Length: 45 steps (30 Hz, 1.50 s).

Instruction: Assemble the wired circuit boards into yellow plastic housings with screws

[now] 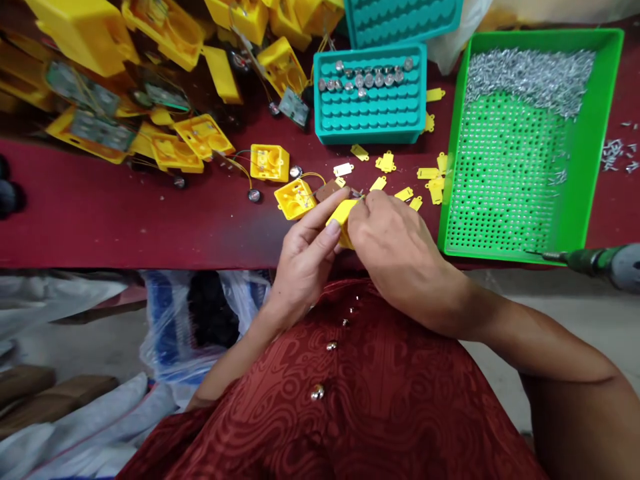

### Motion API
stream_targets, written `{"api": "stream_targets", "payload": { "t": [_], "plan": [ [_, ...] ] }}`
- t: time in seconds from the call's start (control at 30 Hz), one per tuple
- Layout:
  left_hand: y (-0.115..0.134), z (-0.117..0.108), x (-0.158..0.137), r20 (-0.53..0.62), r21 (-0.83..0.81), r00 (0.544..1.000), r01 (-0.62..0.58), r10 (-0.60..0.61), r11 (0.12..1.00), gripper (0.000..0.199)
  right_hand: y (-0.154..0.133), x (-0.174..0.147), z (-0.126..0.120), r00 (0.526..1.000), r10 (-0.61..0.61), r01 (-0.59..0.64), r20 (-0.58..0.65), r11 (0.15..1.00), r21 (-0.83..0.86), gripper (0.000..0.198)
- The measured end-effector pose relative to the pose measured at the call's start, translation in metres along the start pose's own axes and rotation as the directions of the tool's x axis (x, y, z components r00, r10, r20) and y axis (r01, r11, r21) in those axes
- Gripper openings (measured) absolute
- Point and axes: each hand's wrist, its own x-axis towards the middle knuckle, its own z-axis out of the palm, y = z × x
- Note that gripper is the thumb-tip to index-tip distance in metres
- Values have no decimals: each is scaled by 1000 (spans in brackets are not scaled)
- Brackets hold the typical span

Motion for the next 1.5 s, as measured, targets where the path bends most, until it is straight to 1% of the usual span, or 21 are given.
{"api": "stream_targets", "payload": {
  "t": [0.1,0.2,0.3,0.4,0.47,0.5,0.57,0.67,0.7,0.77,0.83,0.9,0.93,1.0,1.07,1.1,1.17,1.23,1.3,1.4,1.5],
  "plan": [
    [3,1,2,-17,-37,999,28,-29,999,44,6,1,0,1000,-16,16,14,999,43,17],
    [9,3,4,-43,-165,992,107,-115,981,41,8,0,3,997,52,-44,-61,990,130,18],
    [13,6,6,-2,-250,983,176,-182,952,44,6,-3,4,992,75,-55,-105,982,181,24],
    [11,6,8,-26,-210,985,160,-169,964,47,3,-6,4,996,53,-35,-74,975,221,29],
    [9,5,10,-62,-177,986,140,-153,974,46,2,-7,1,996,65,-41,-65,949,312,26],
    [8,4,11,-68,-173,986,137,-150,975,46,1,-7,0,993,94,-60,-74,926,373,24],
    [8,2,12,-59,-179,987,138,-151,974,44,-2,-8,-3,971,206,-123,-118,861,494,23],
    [12,1,12,-44,-168,988,138,-147,976,43,-5,-10,-5,895,409,-233,-181,772,592,23],
    [13,1,12,-46,-159,989,129,-138,979,44,-5,-10,-5,873,445,-249,-198,757,604,23],
    [13,2,12,-57,-137,994,86,-95,987,44,-2,-11,-1,851,472,-254,-228,751,609,24],
    [12,1,14,-67,-110,997,36,-44,993,45,3,-12,5,845,462,-236,-270,774,588,23],
    [12,0,15,-63,-89,998,18,-24,996,45,9,-14,12,863,414,-223,-288,825,520,23],
    [12,-1,15,-54,-85,998,31,-35,996,45,12,-15,16,882,378,-214,-281,853,476,24],
    [16,-2,14,-22,-96,996,87,-89,992,44,17,-17,25,923,292,-178,-249,901,396,32],
    [22,-3,11,24,-130,988,153,-151,980,45,19,-18,33,944,220,-124,-247,927,354,42],
    [24,-3,9,41,-148,984,175,-171,973,46,19,-18,36,943,200,-100,-267,933,346,42],
    [27,-2,6,50,-165,982,189,-183,968,49,16,-17,39,925,190,-70,-328,936,345,32],
    [27,-3,4,32,-153,983,181,-179,971,51,13,-15,38,900,210,-73,-381,937,343,20],
    [26,-4,3,24,-135,984,176,-175,975,51,10,-13,34,881,222,-87,-417,943,320,16],
    [22,-7,4,31,-123,986,166,-163,979,51,7,-11,26,874,201,-77,-442,956,282,17],
    [18,-11,7,30,-101,992,128,-125,987,51,5,-8,19,881,182,-40,-437,949,313,14]
  ]
}}
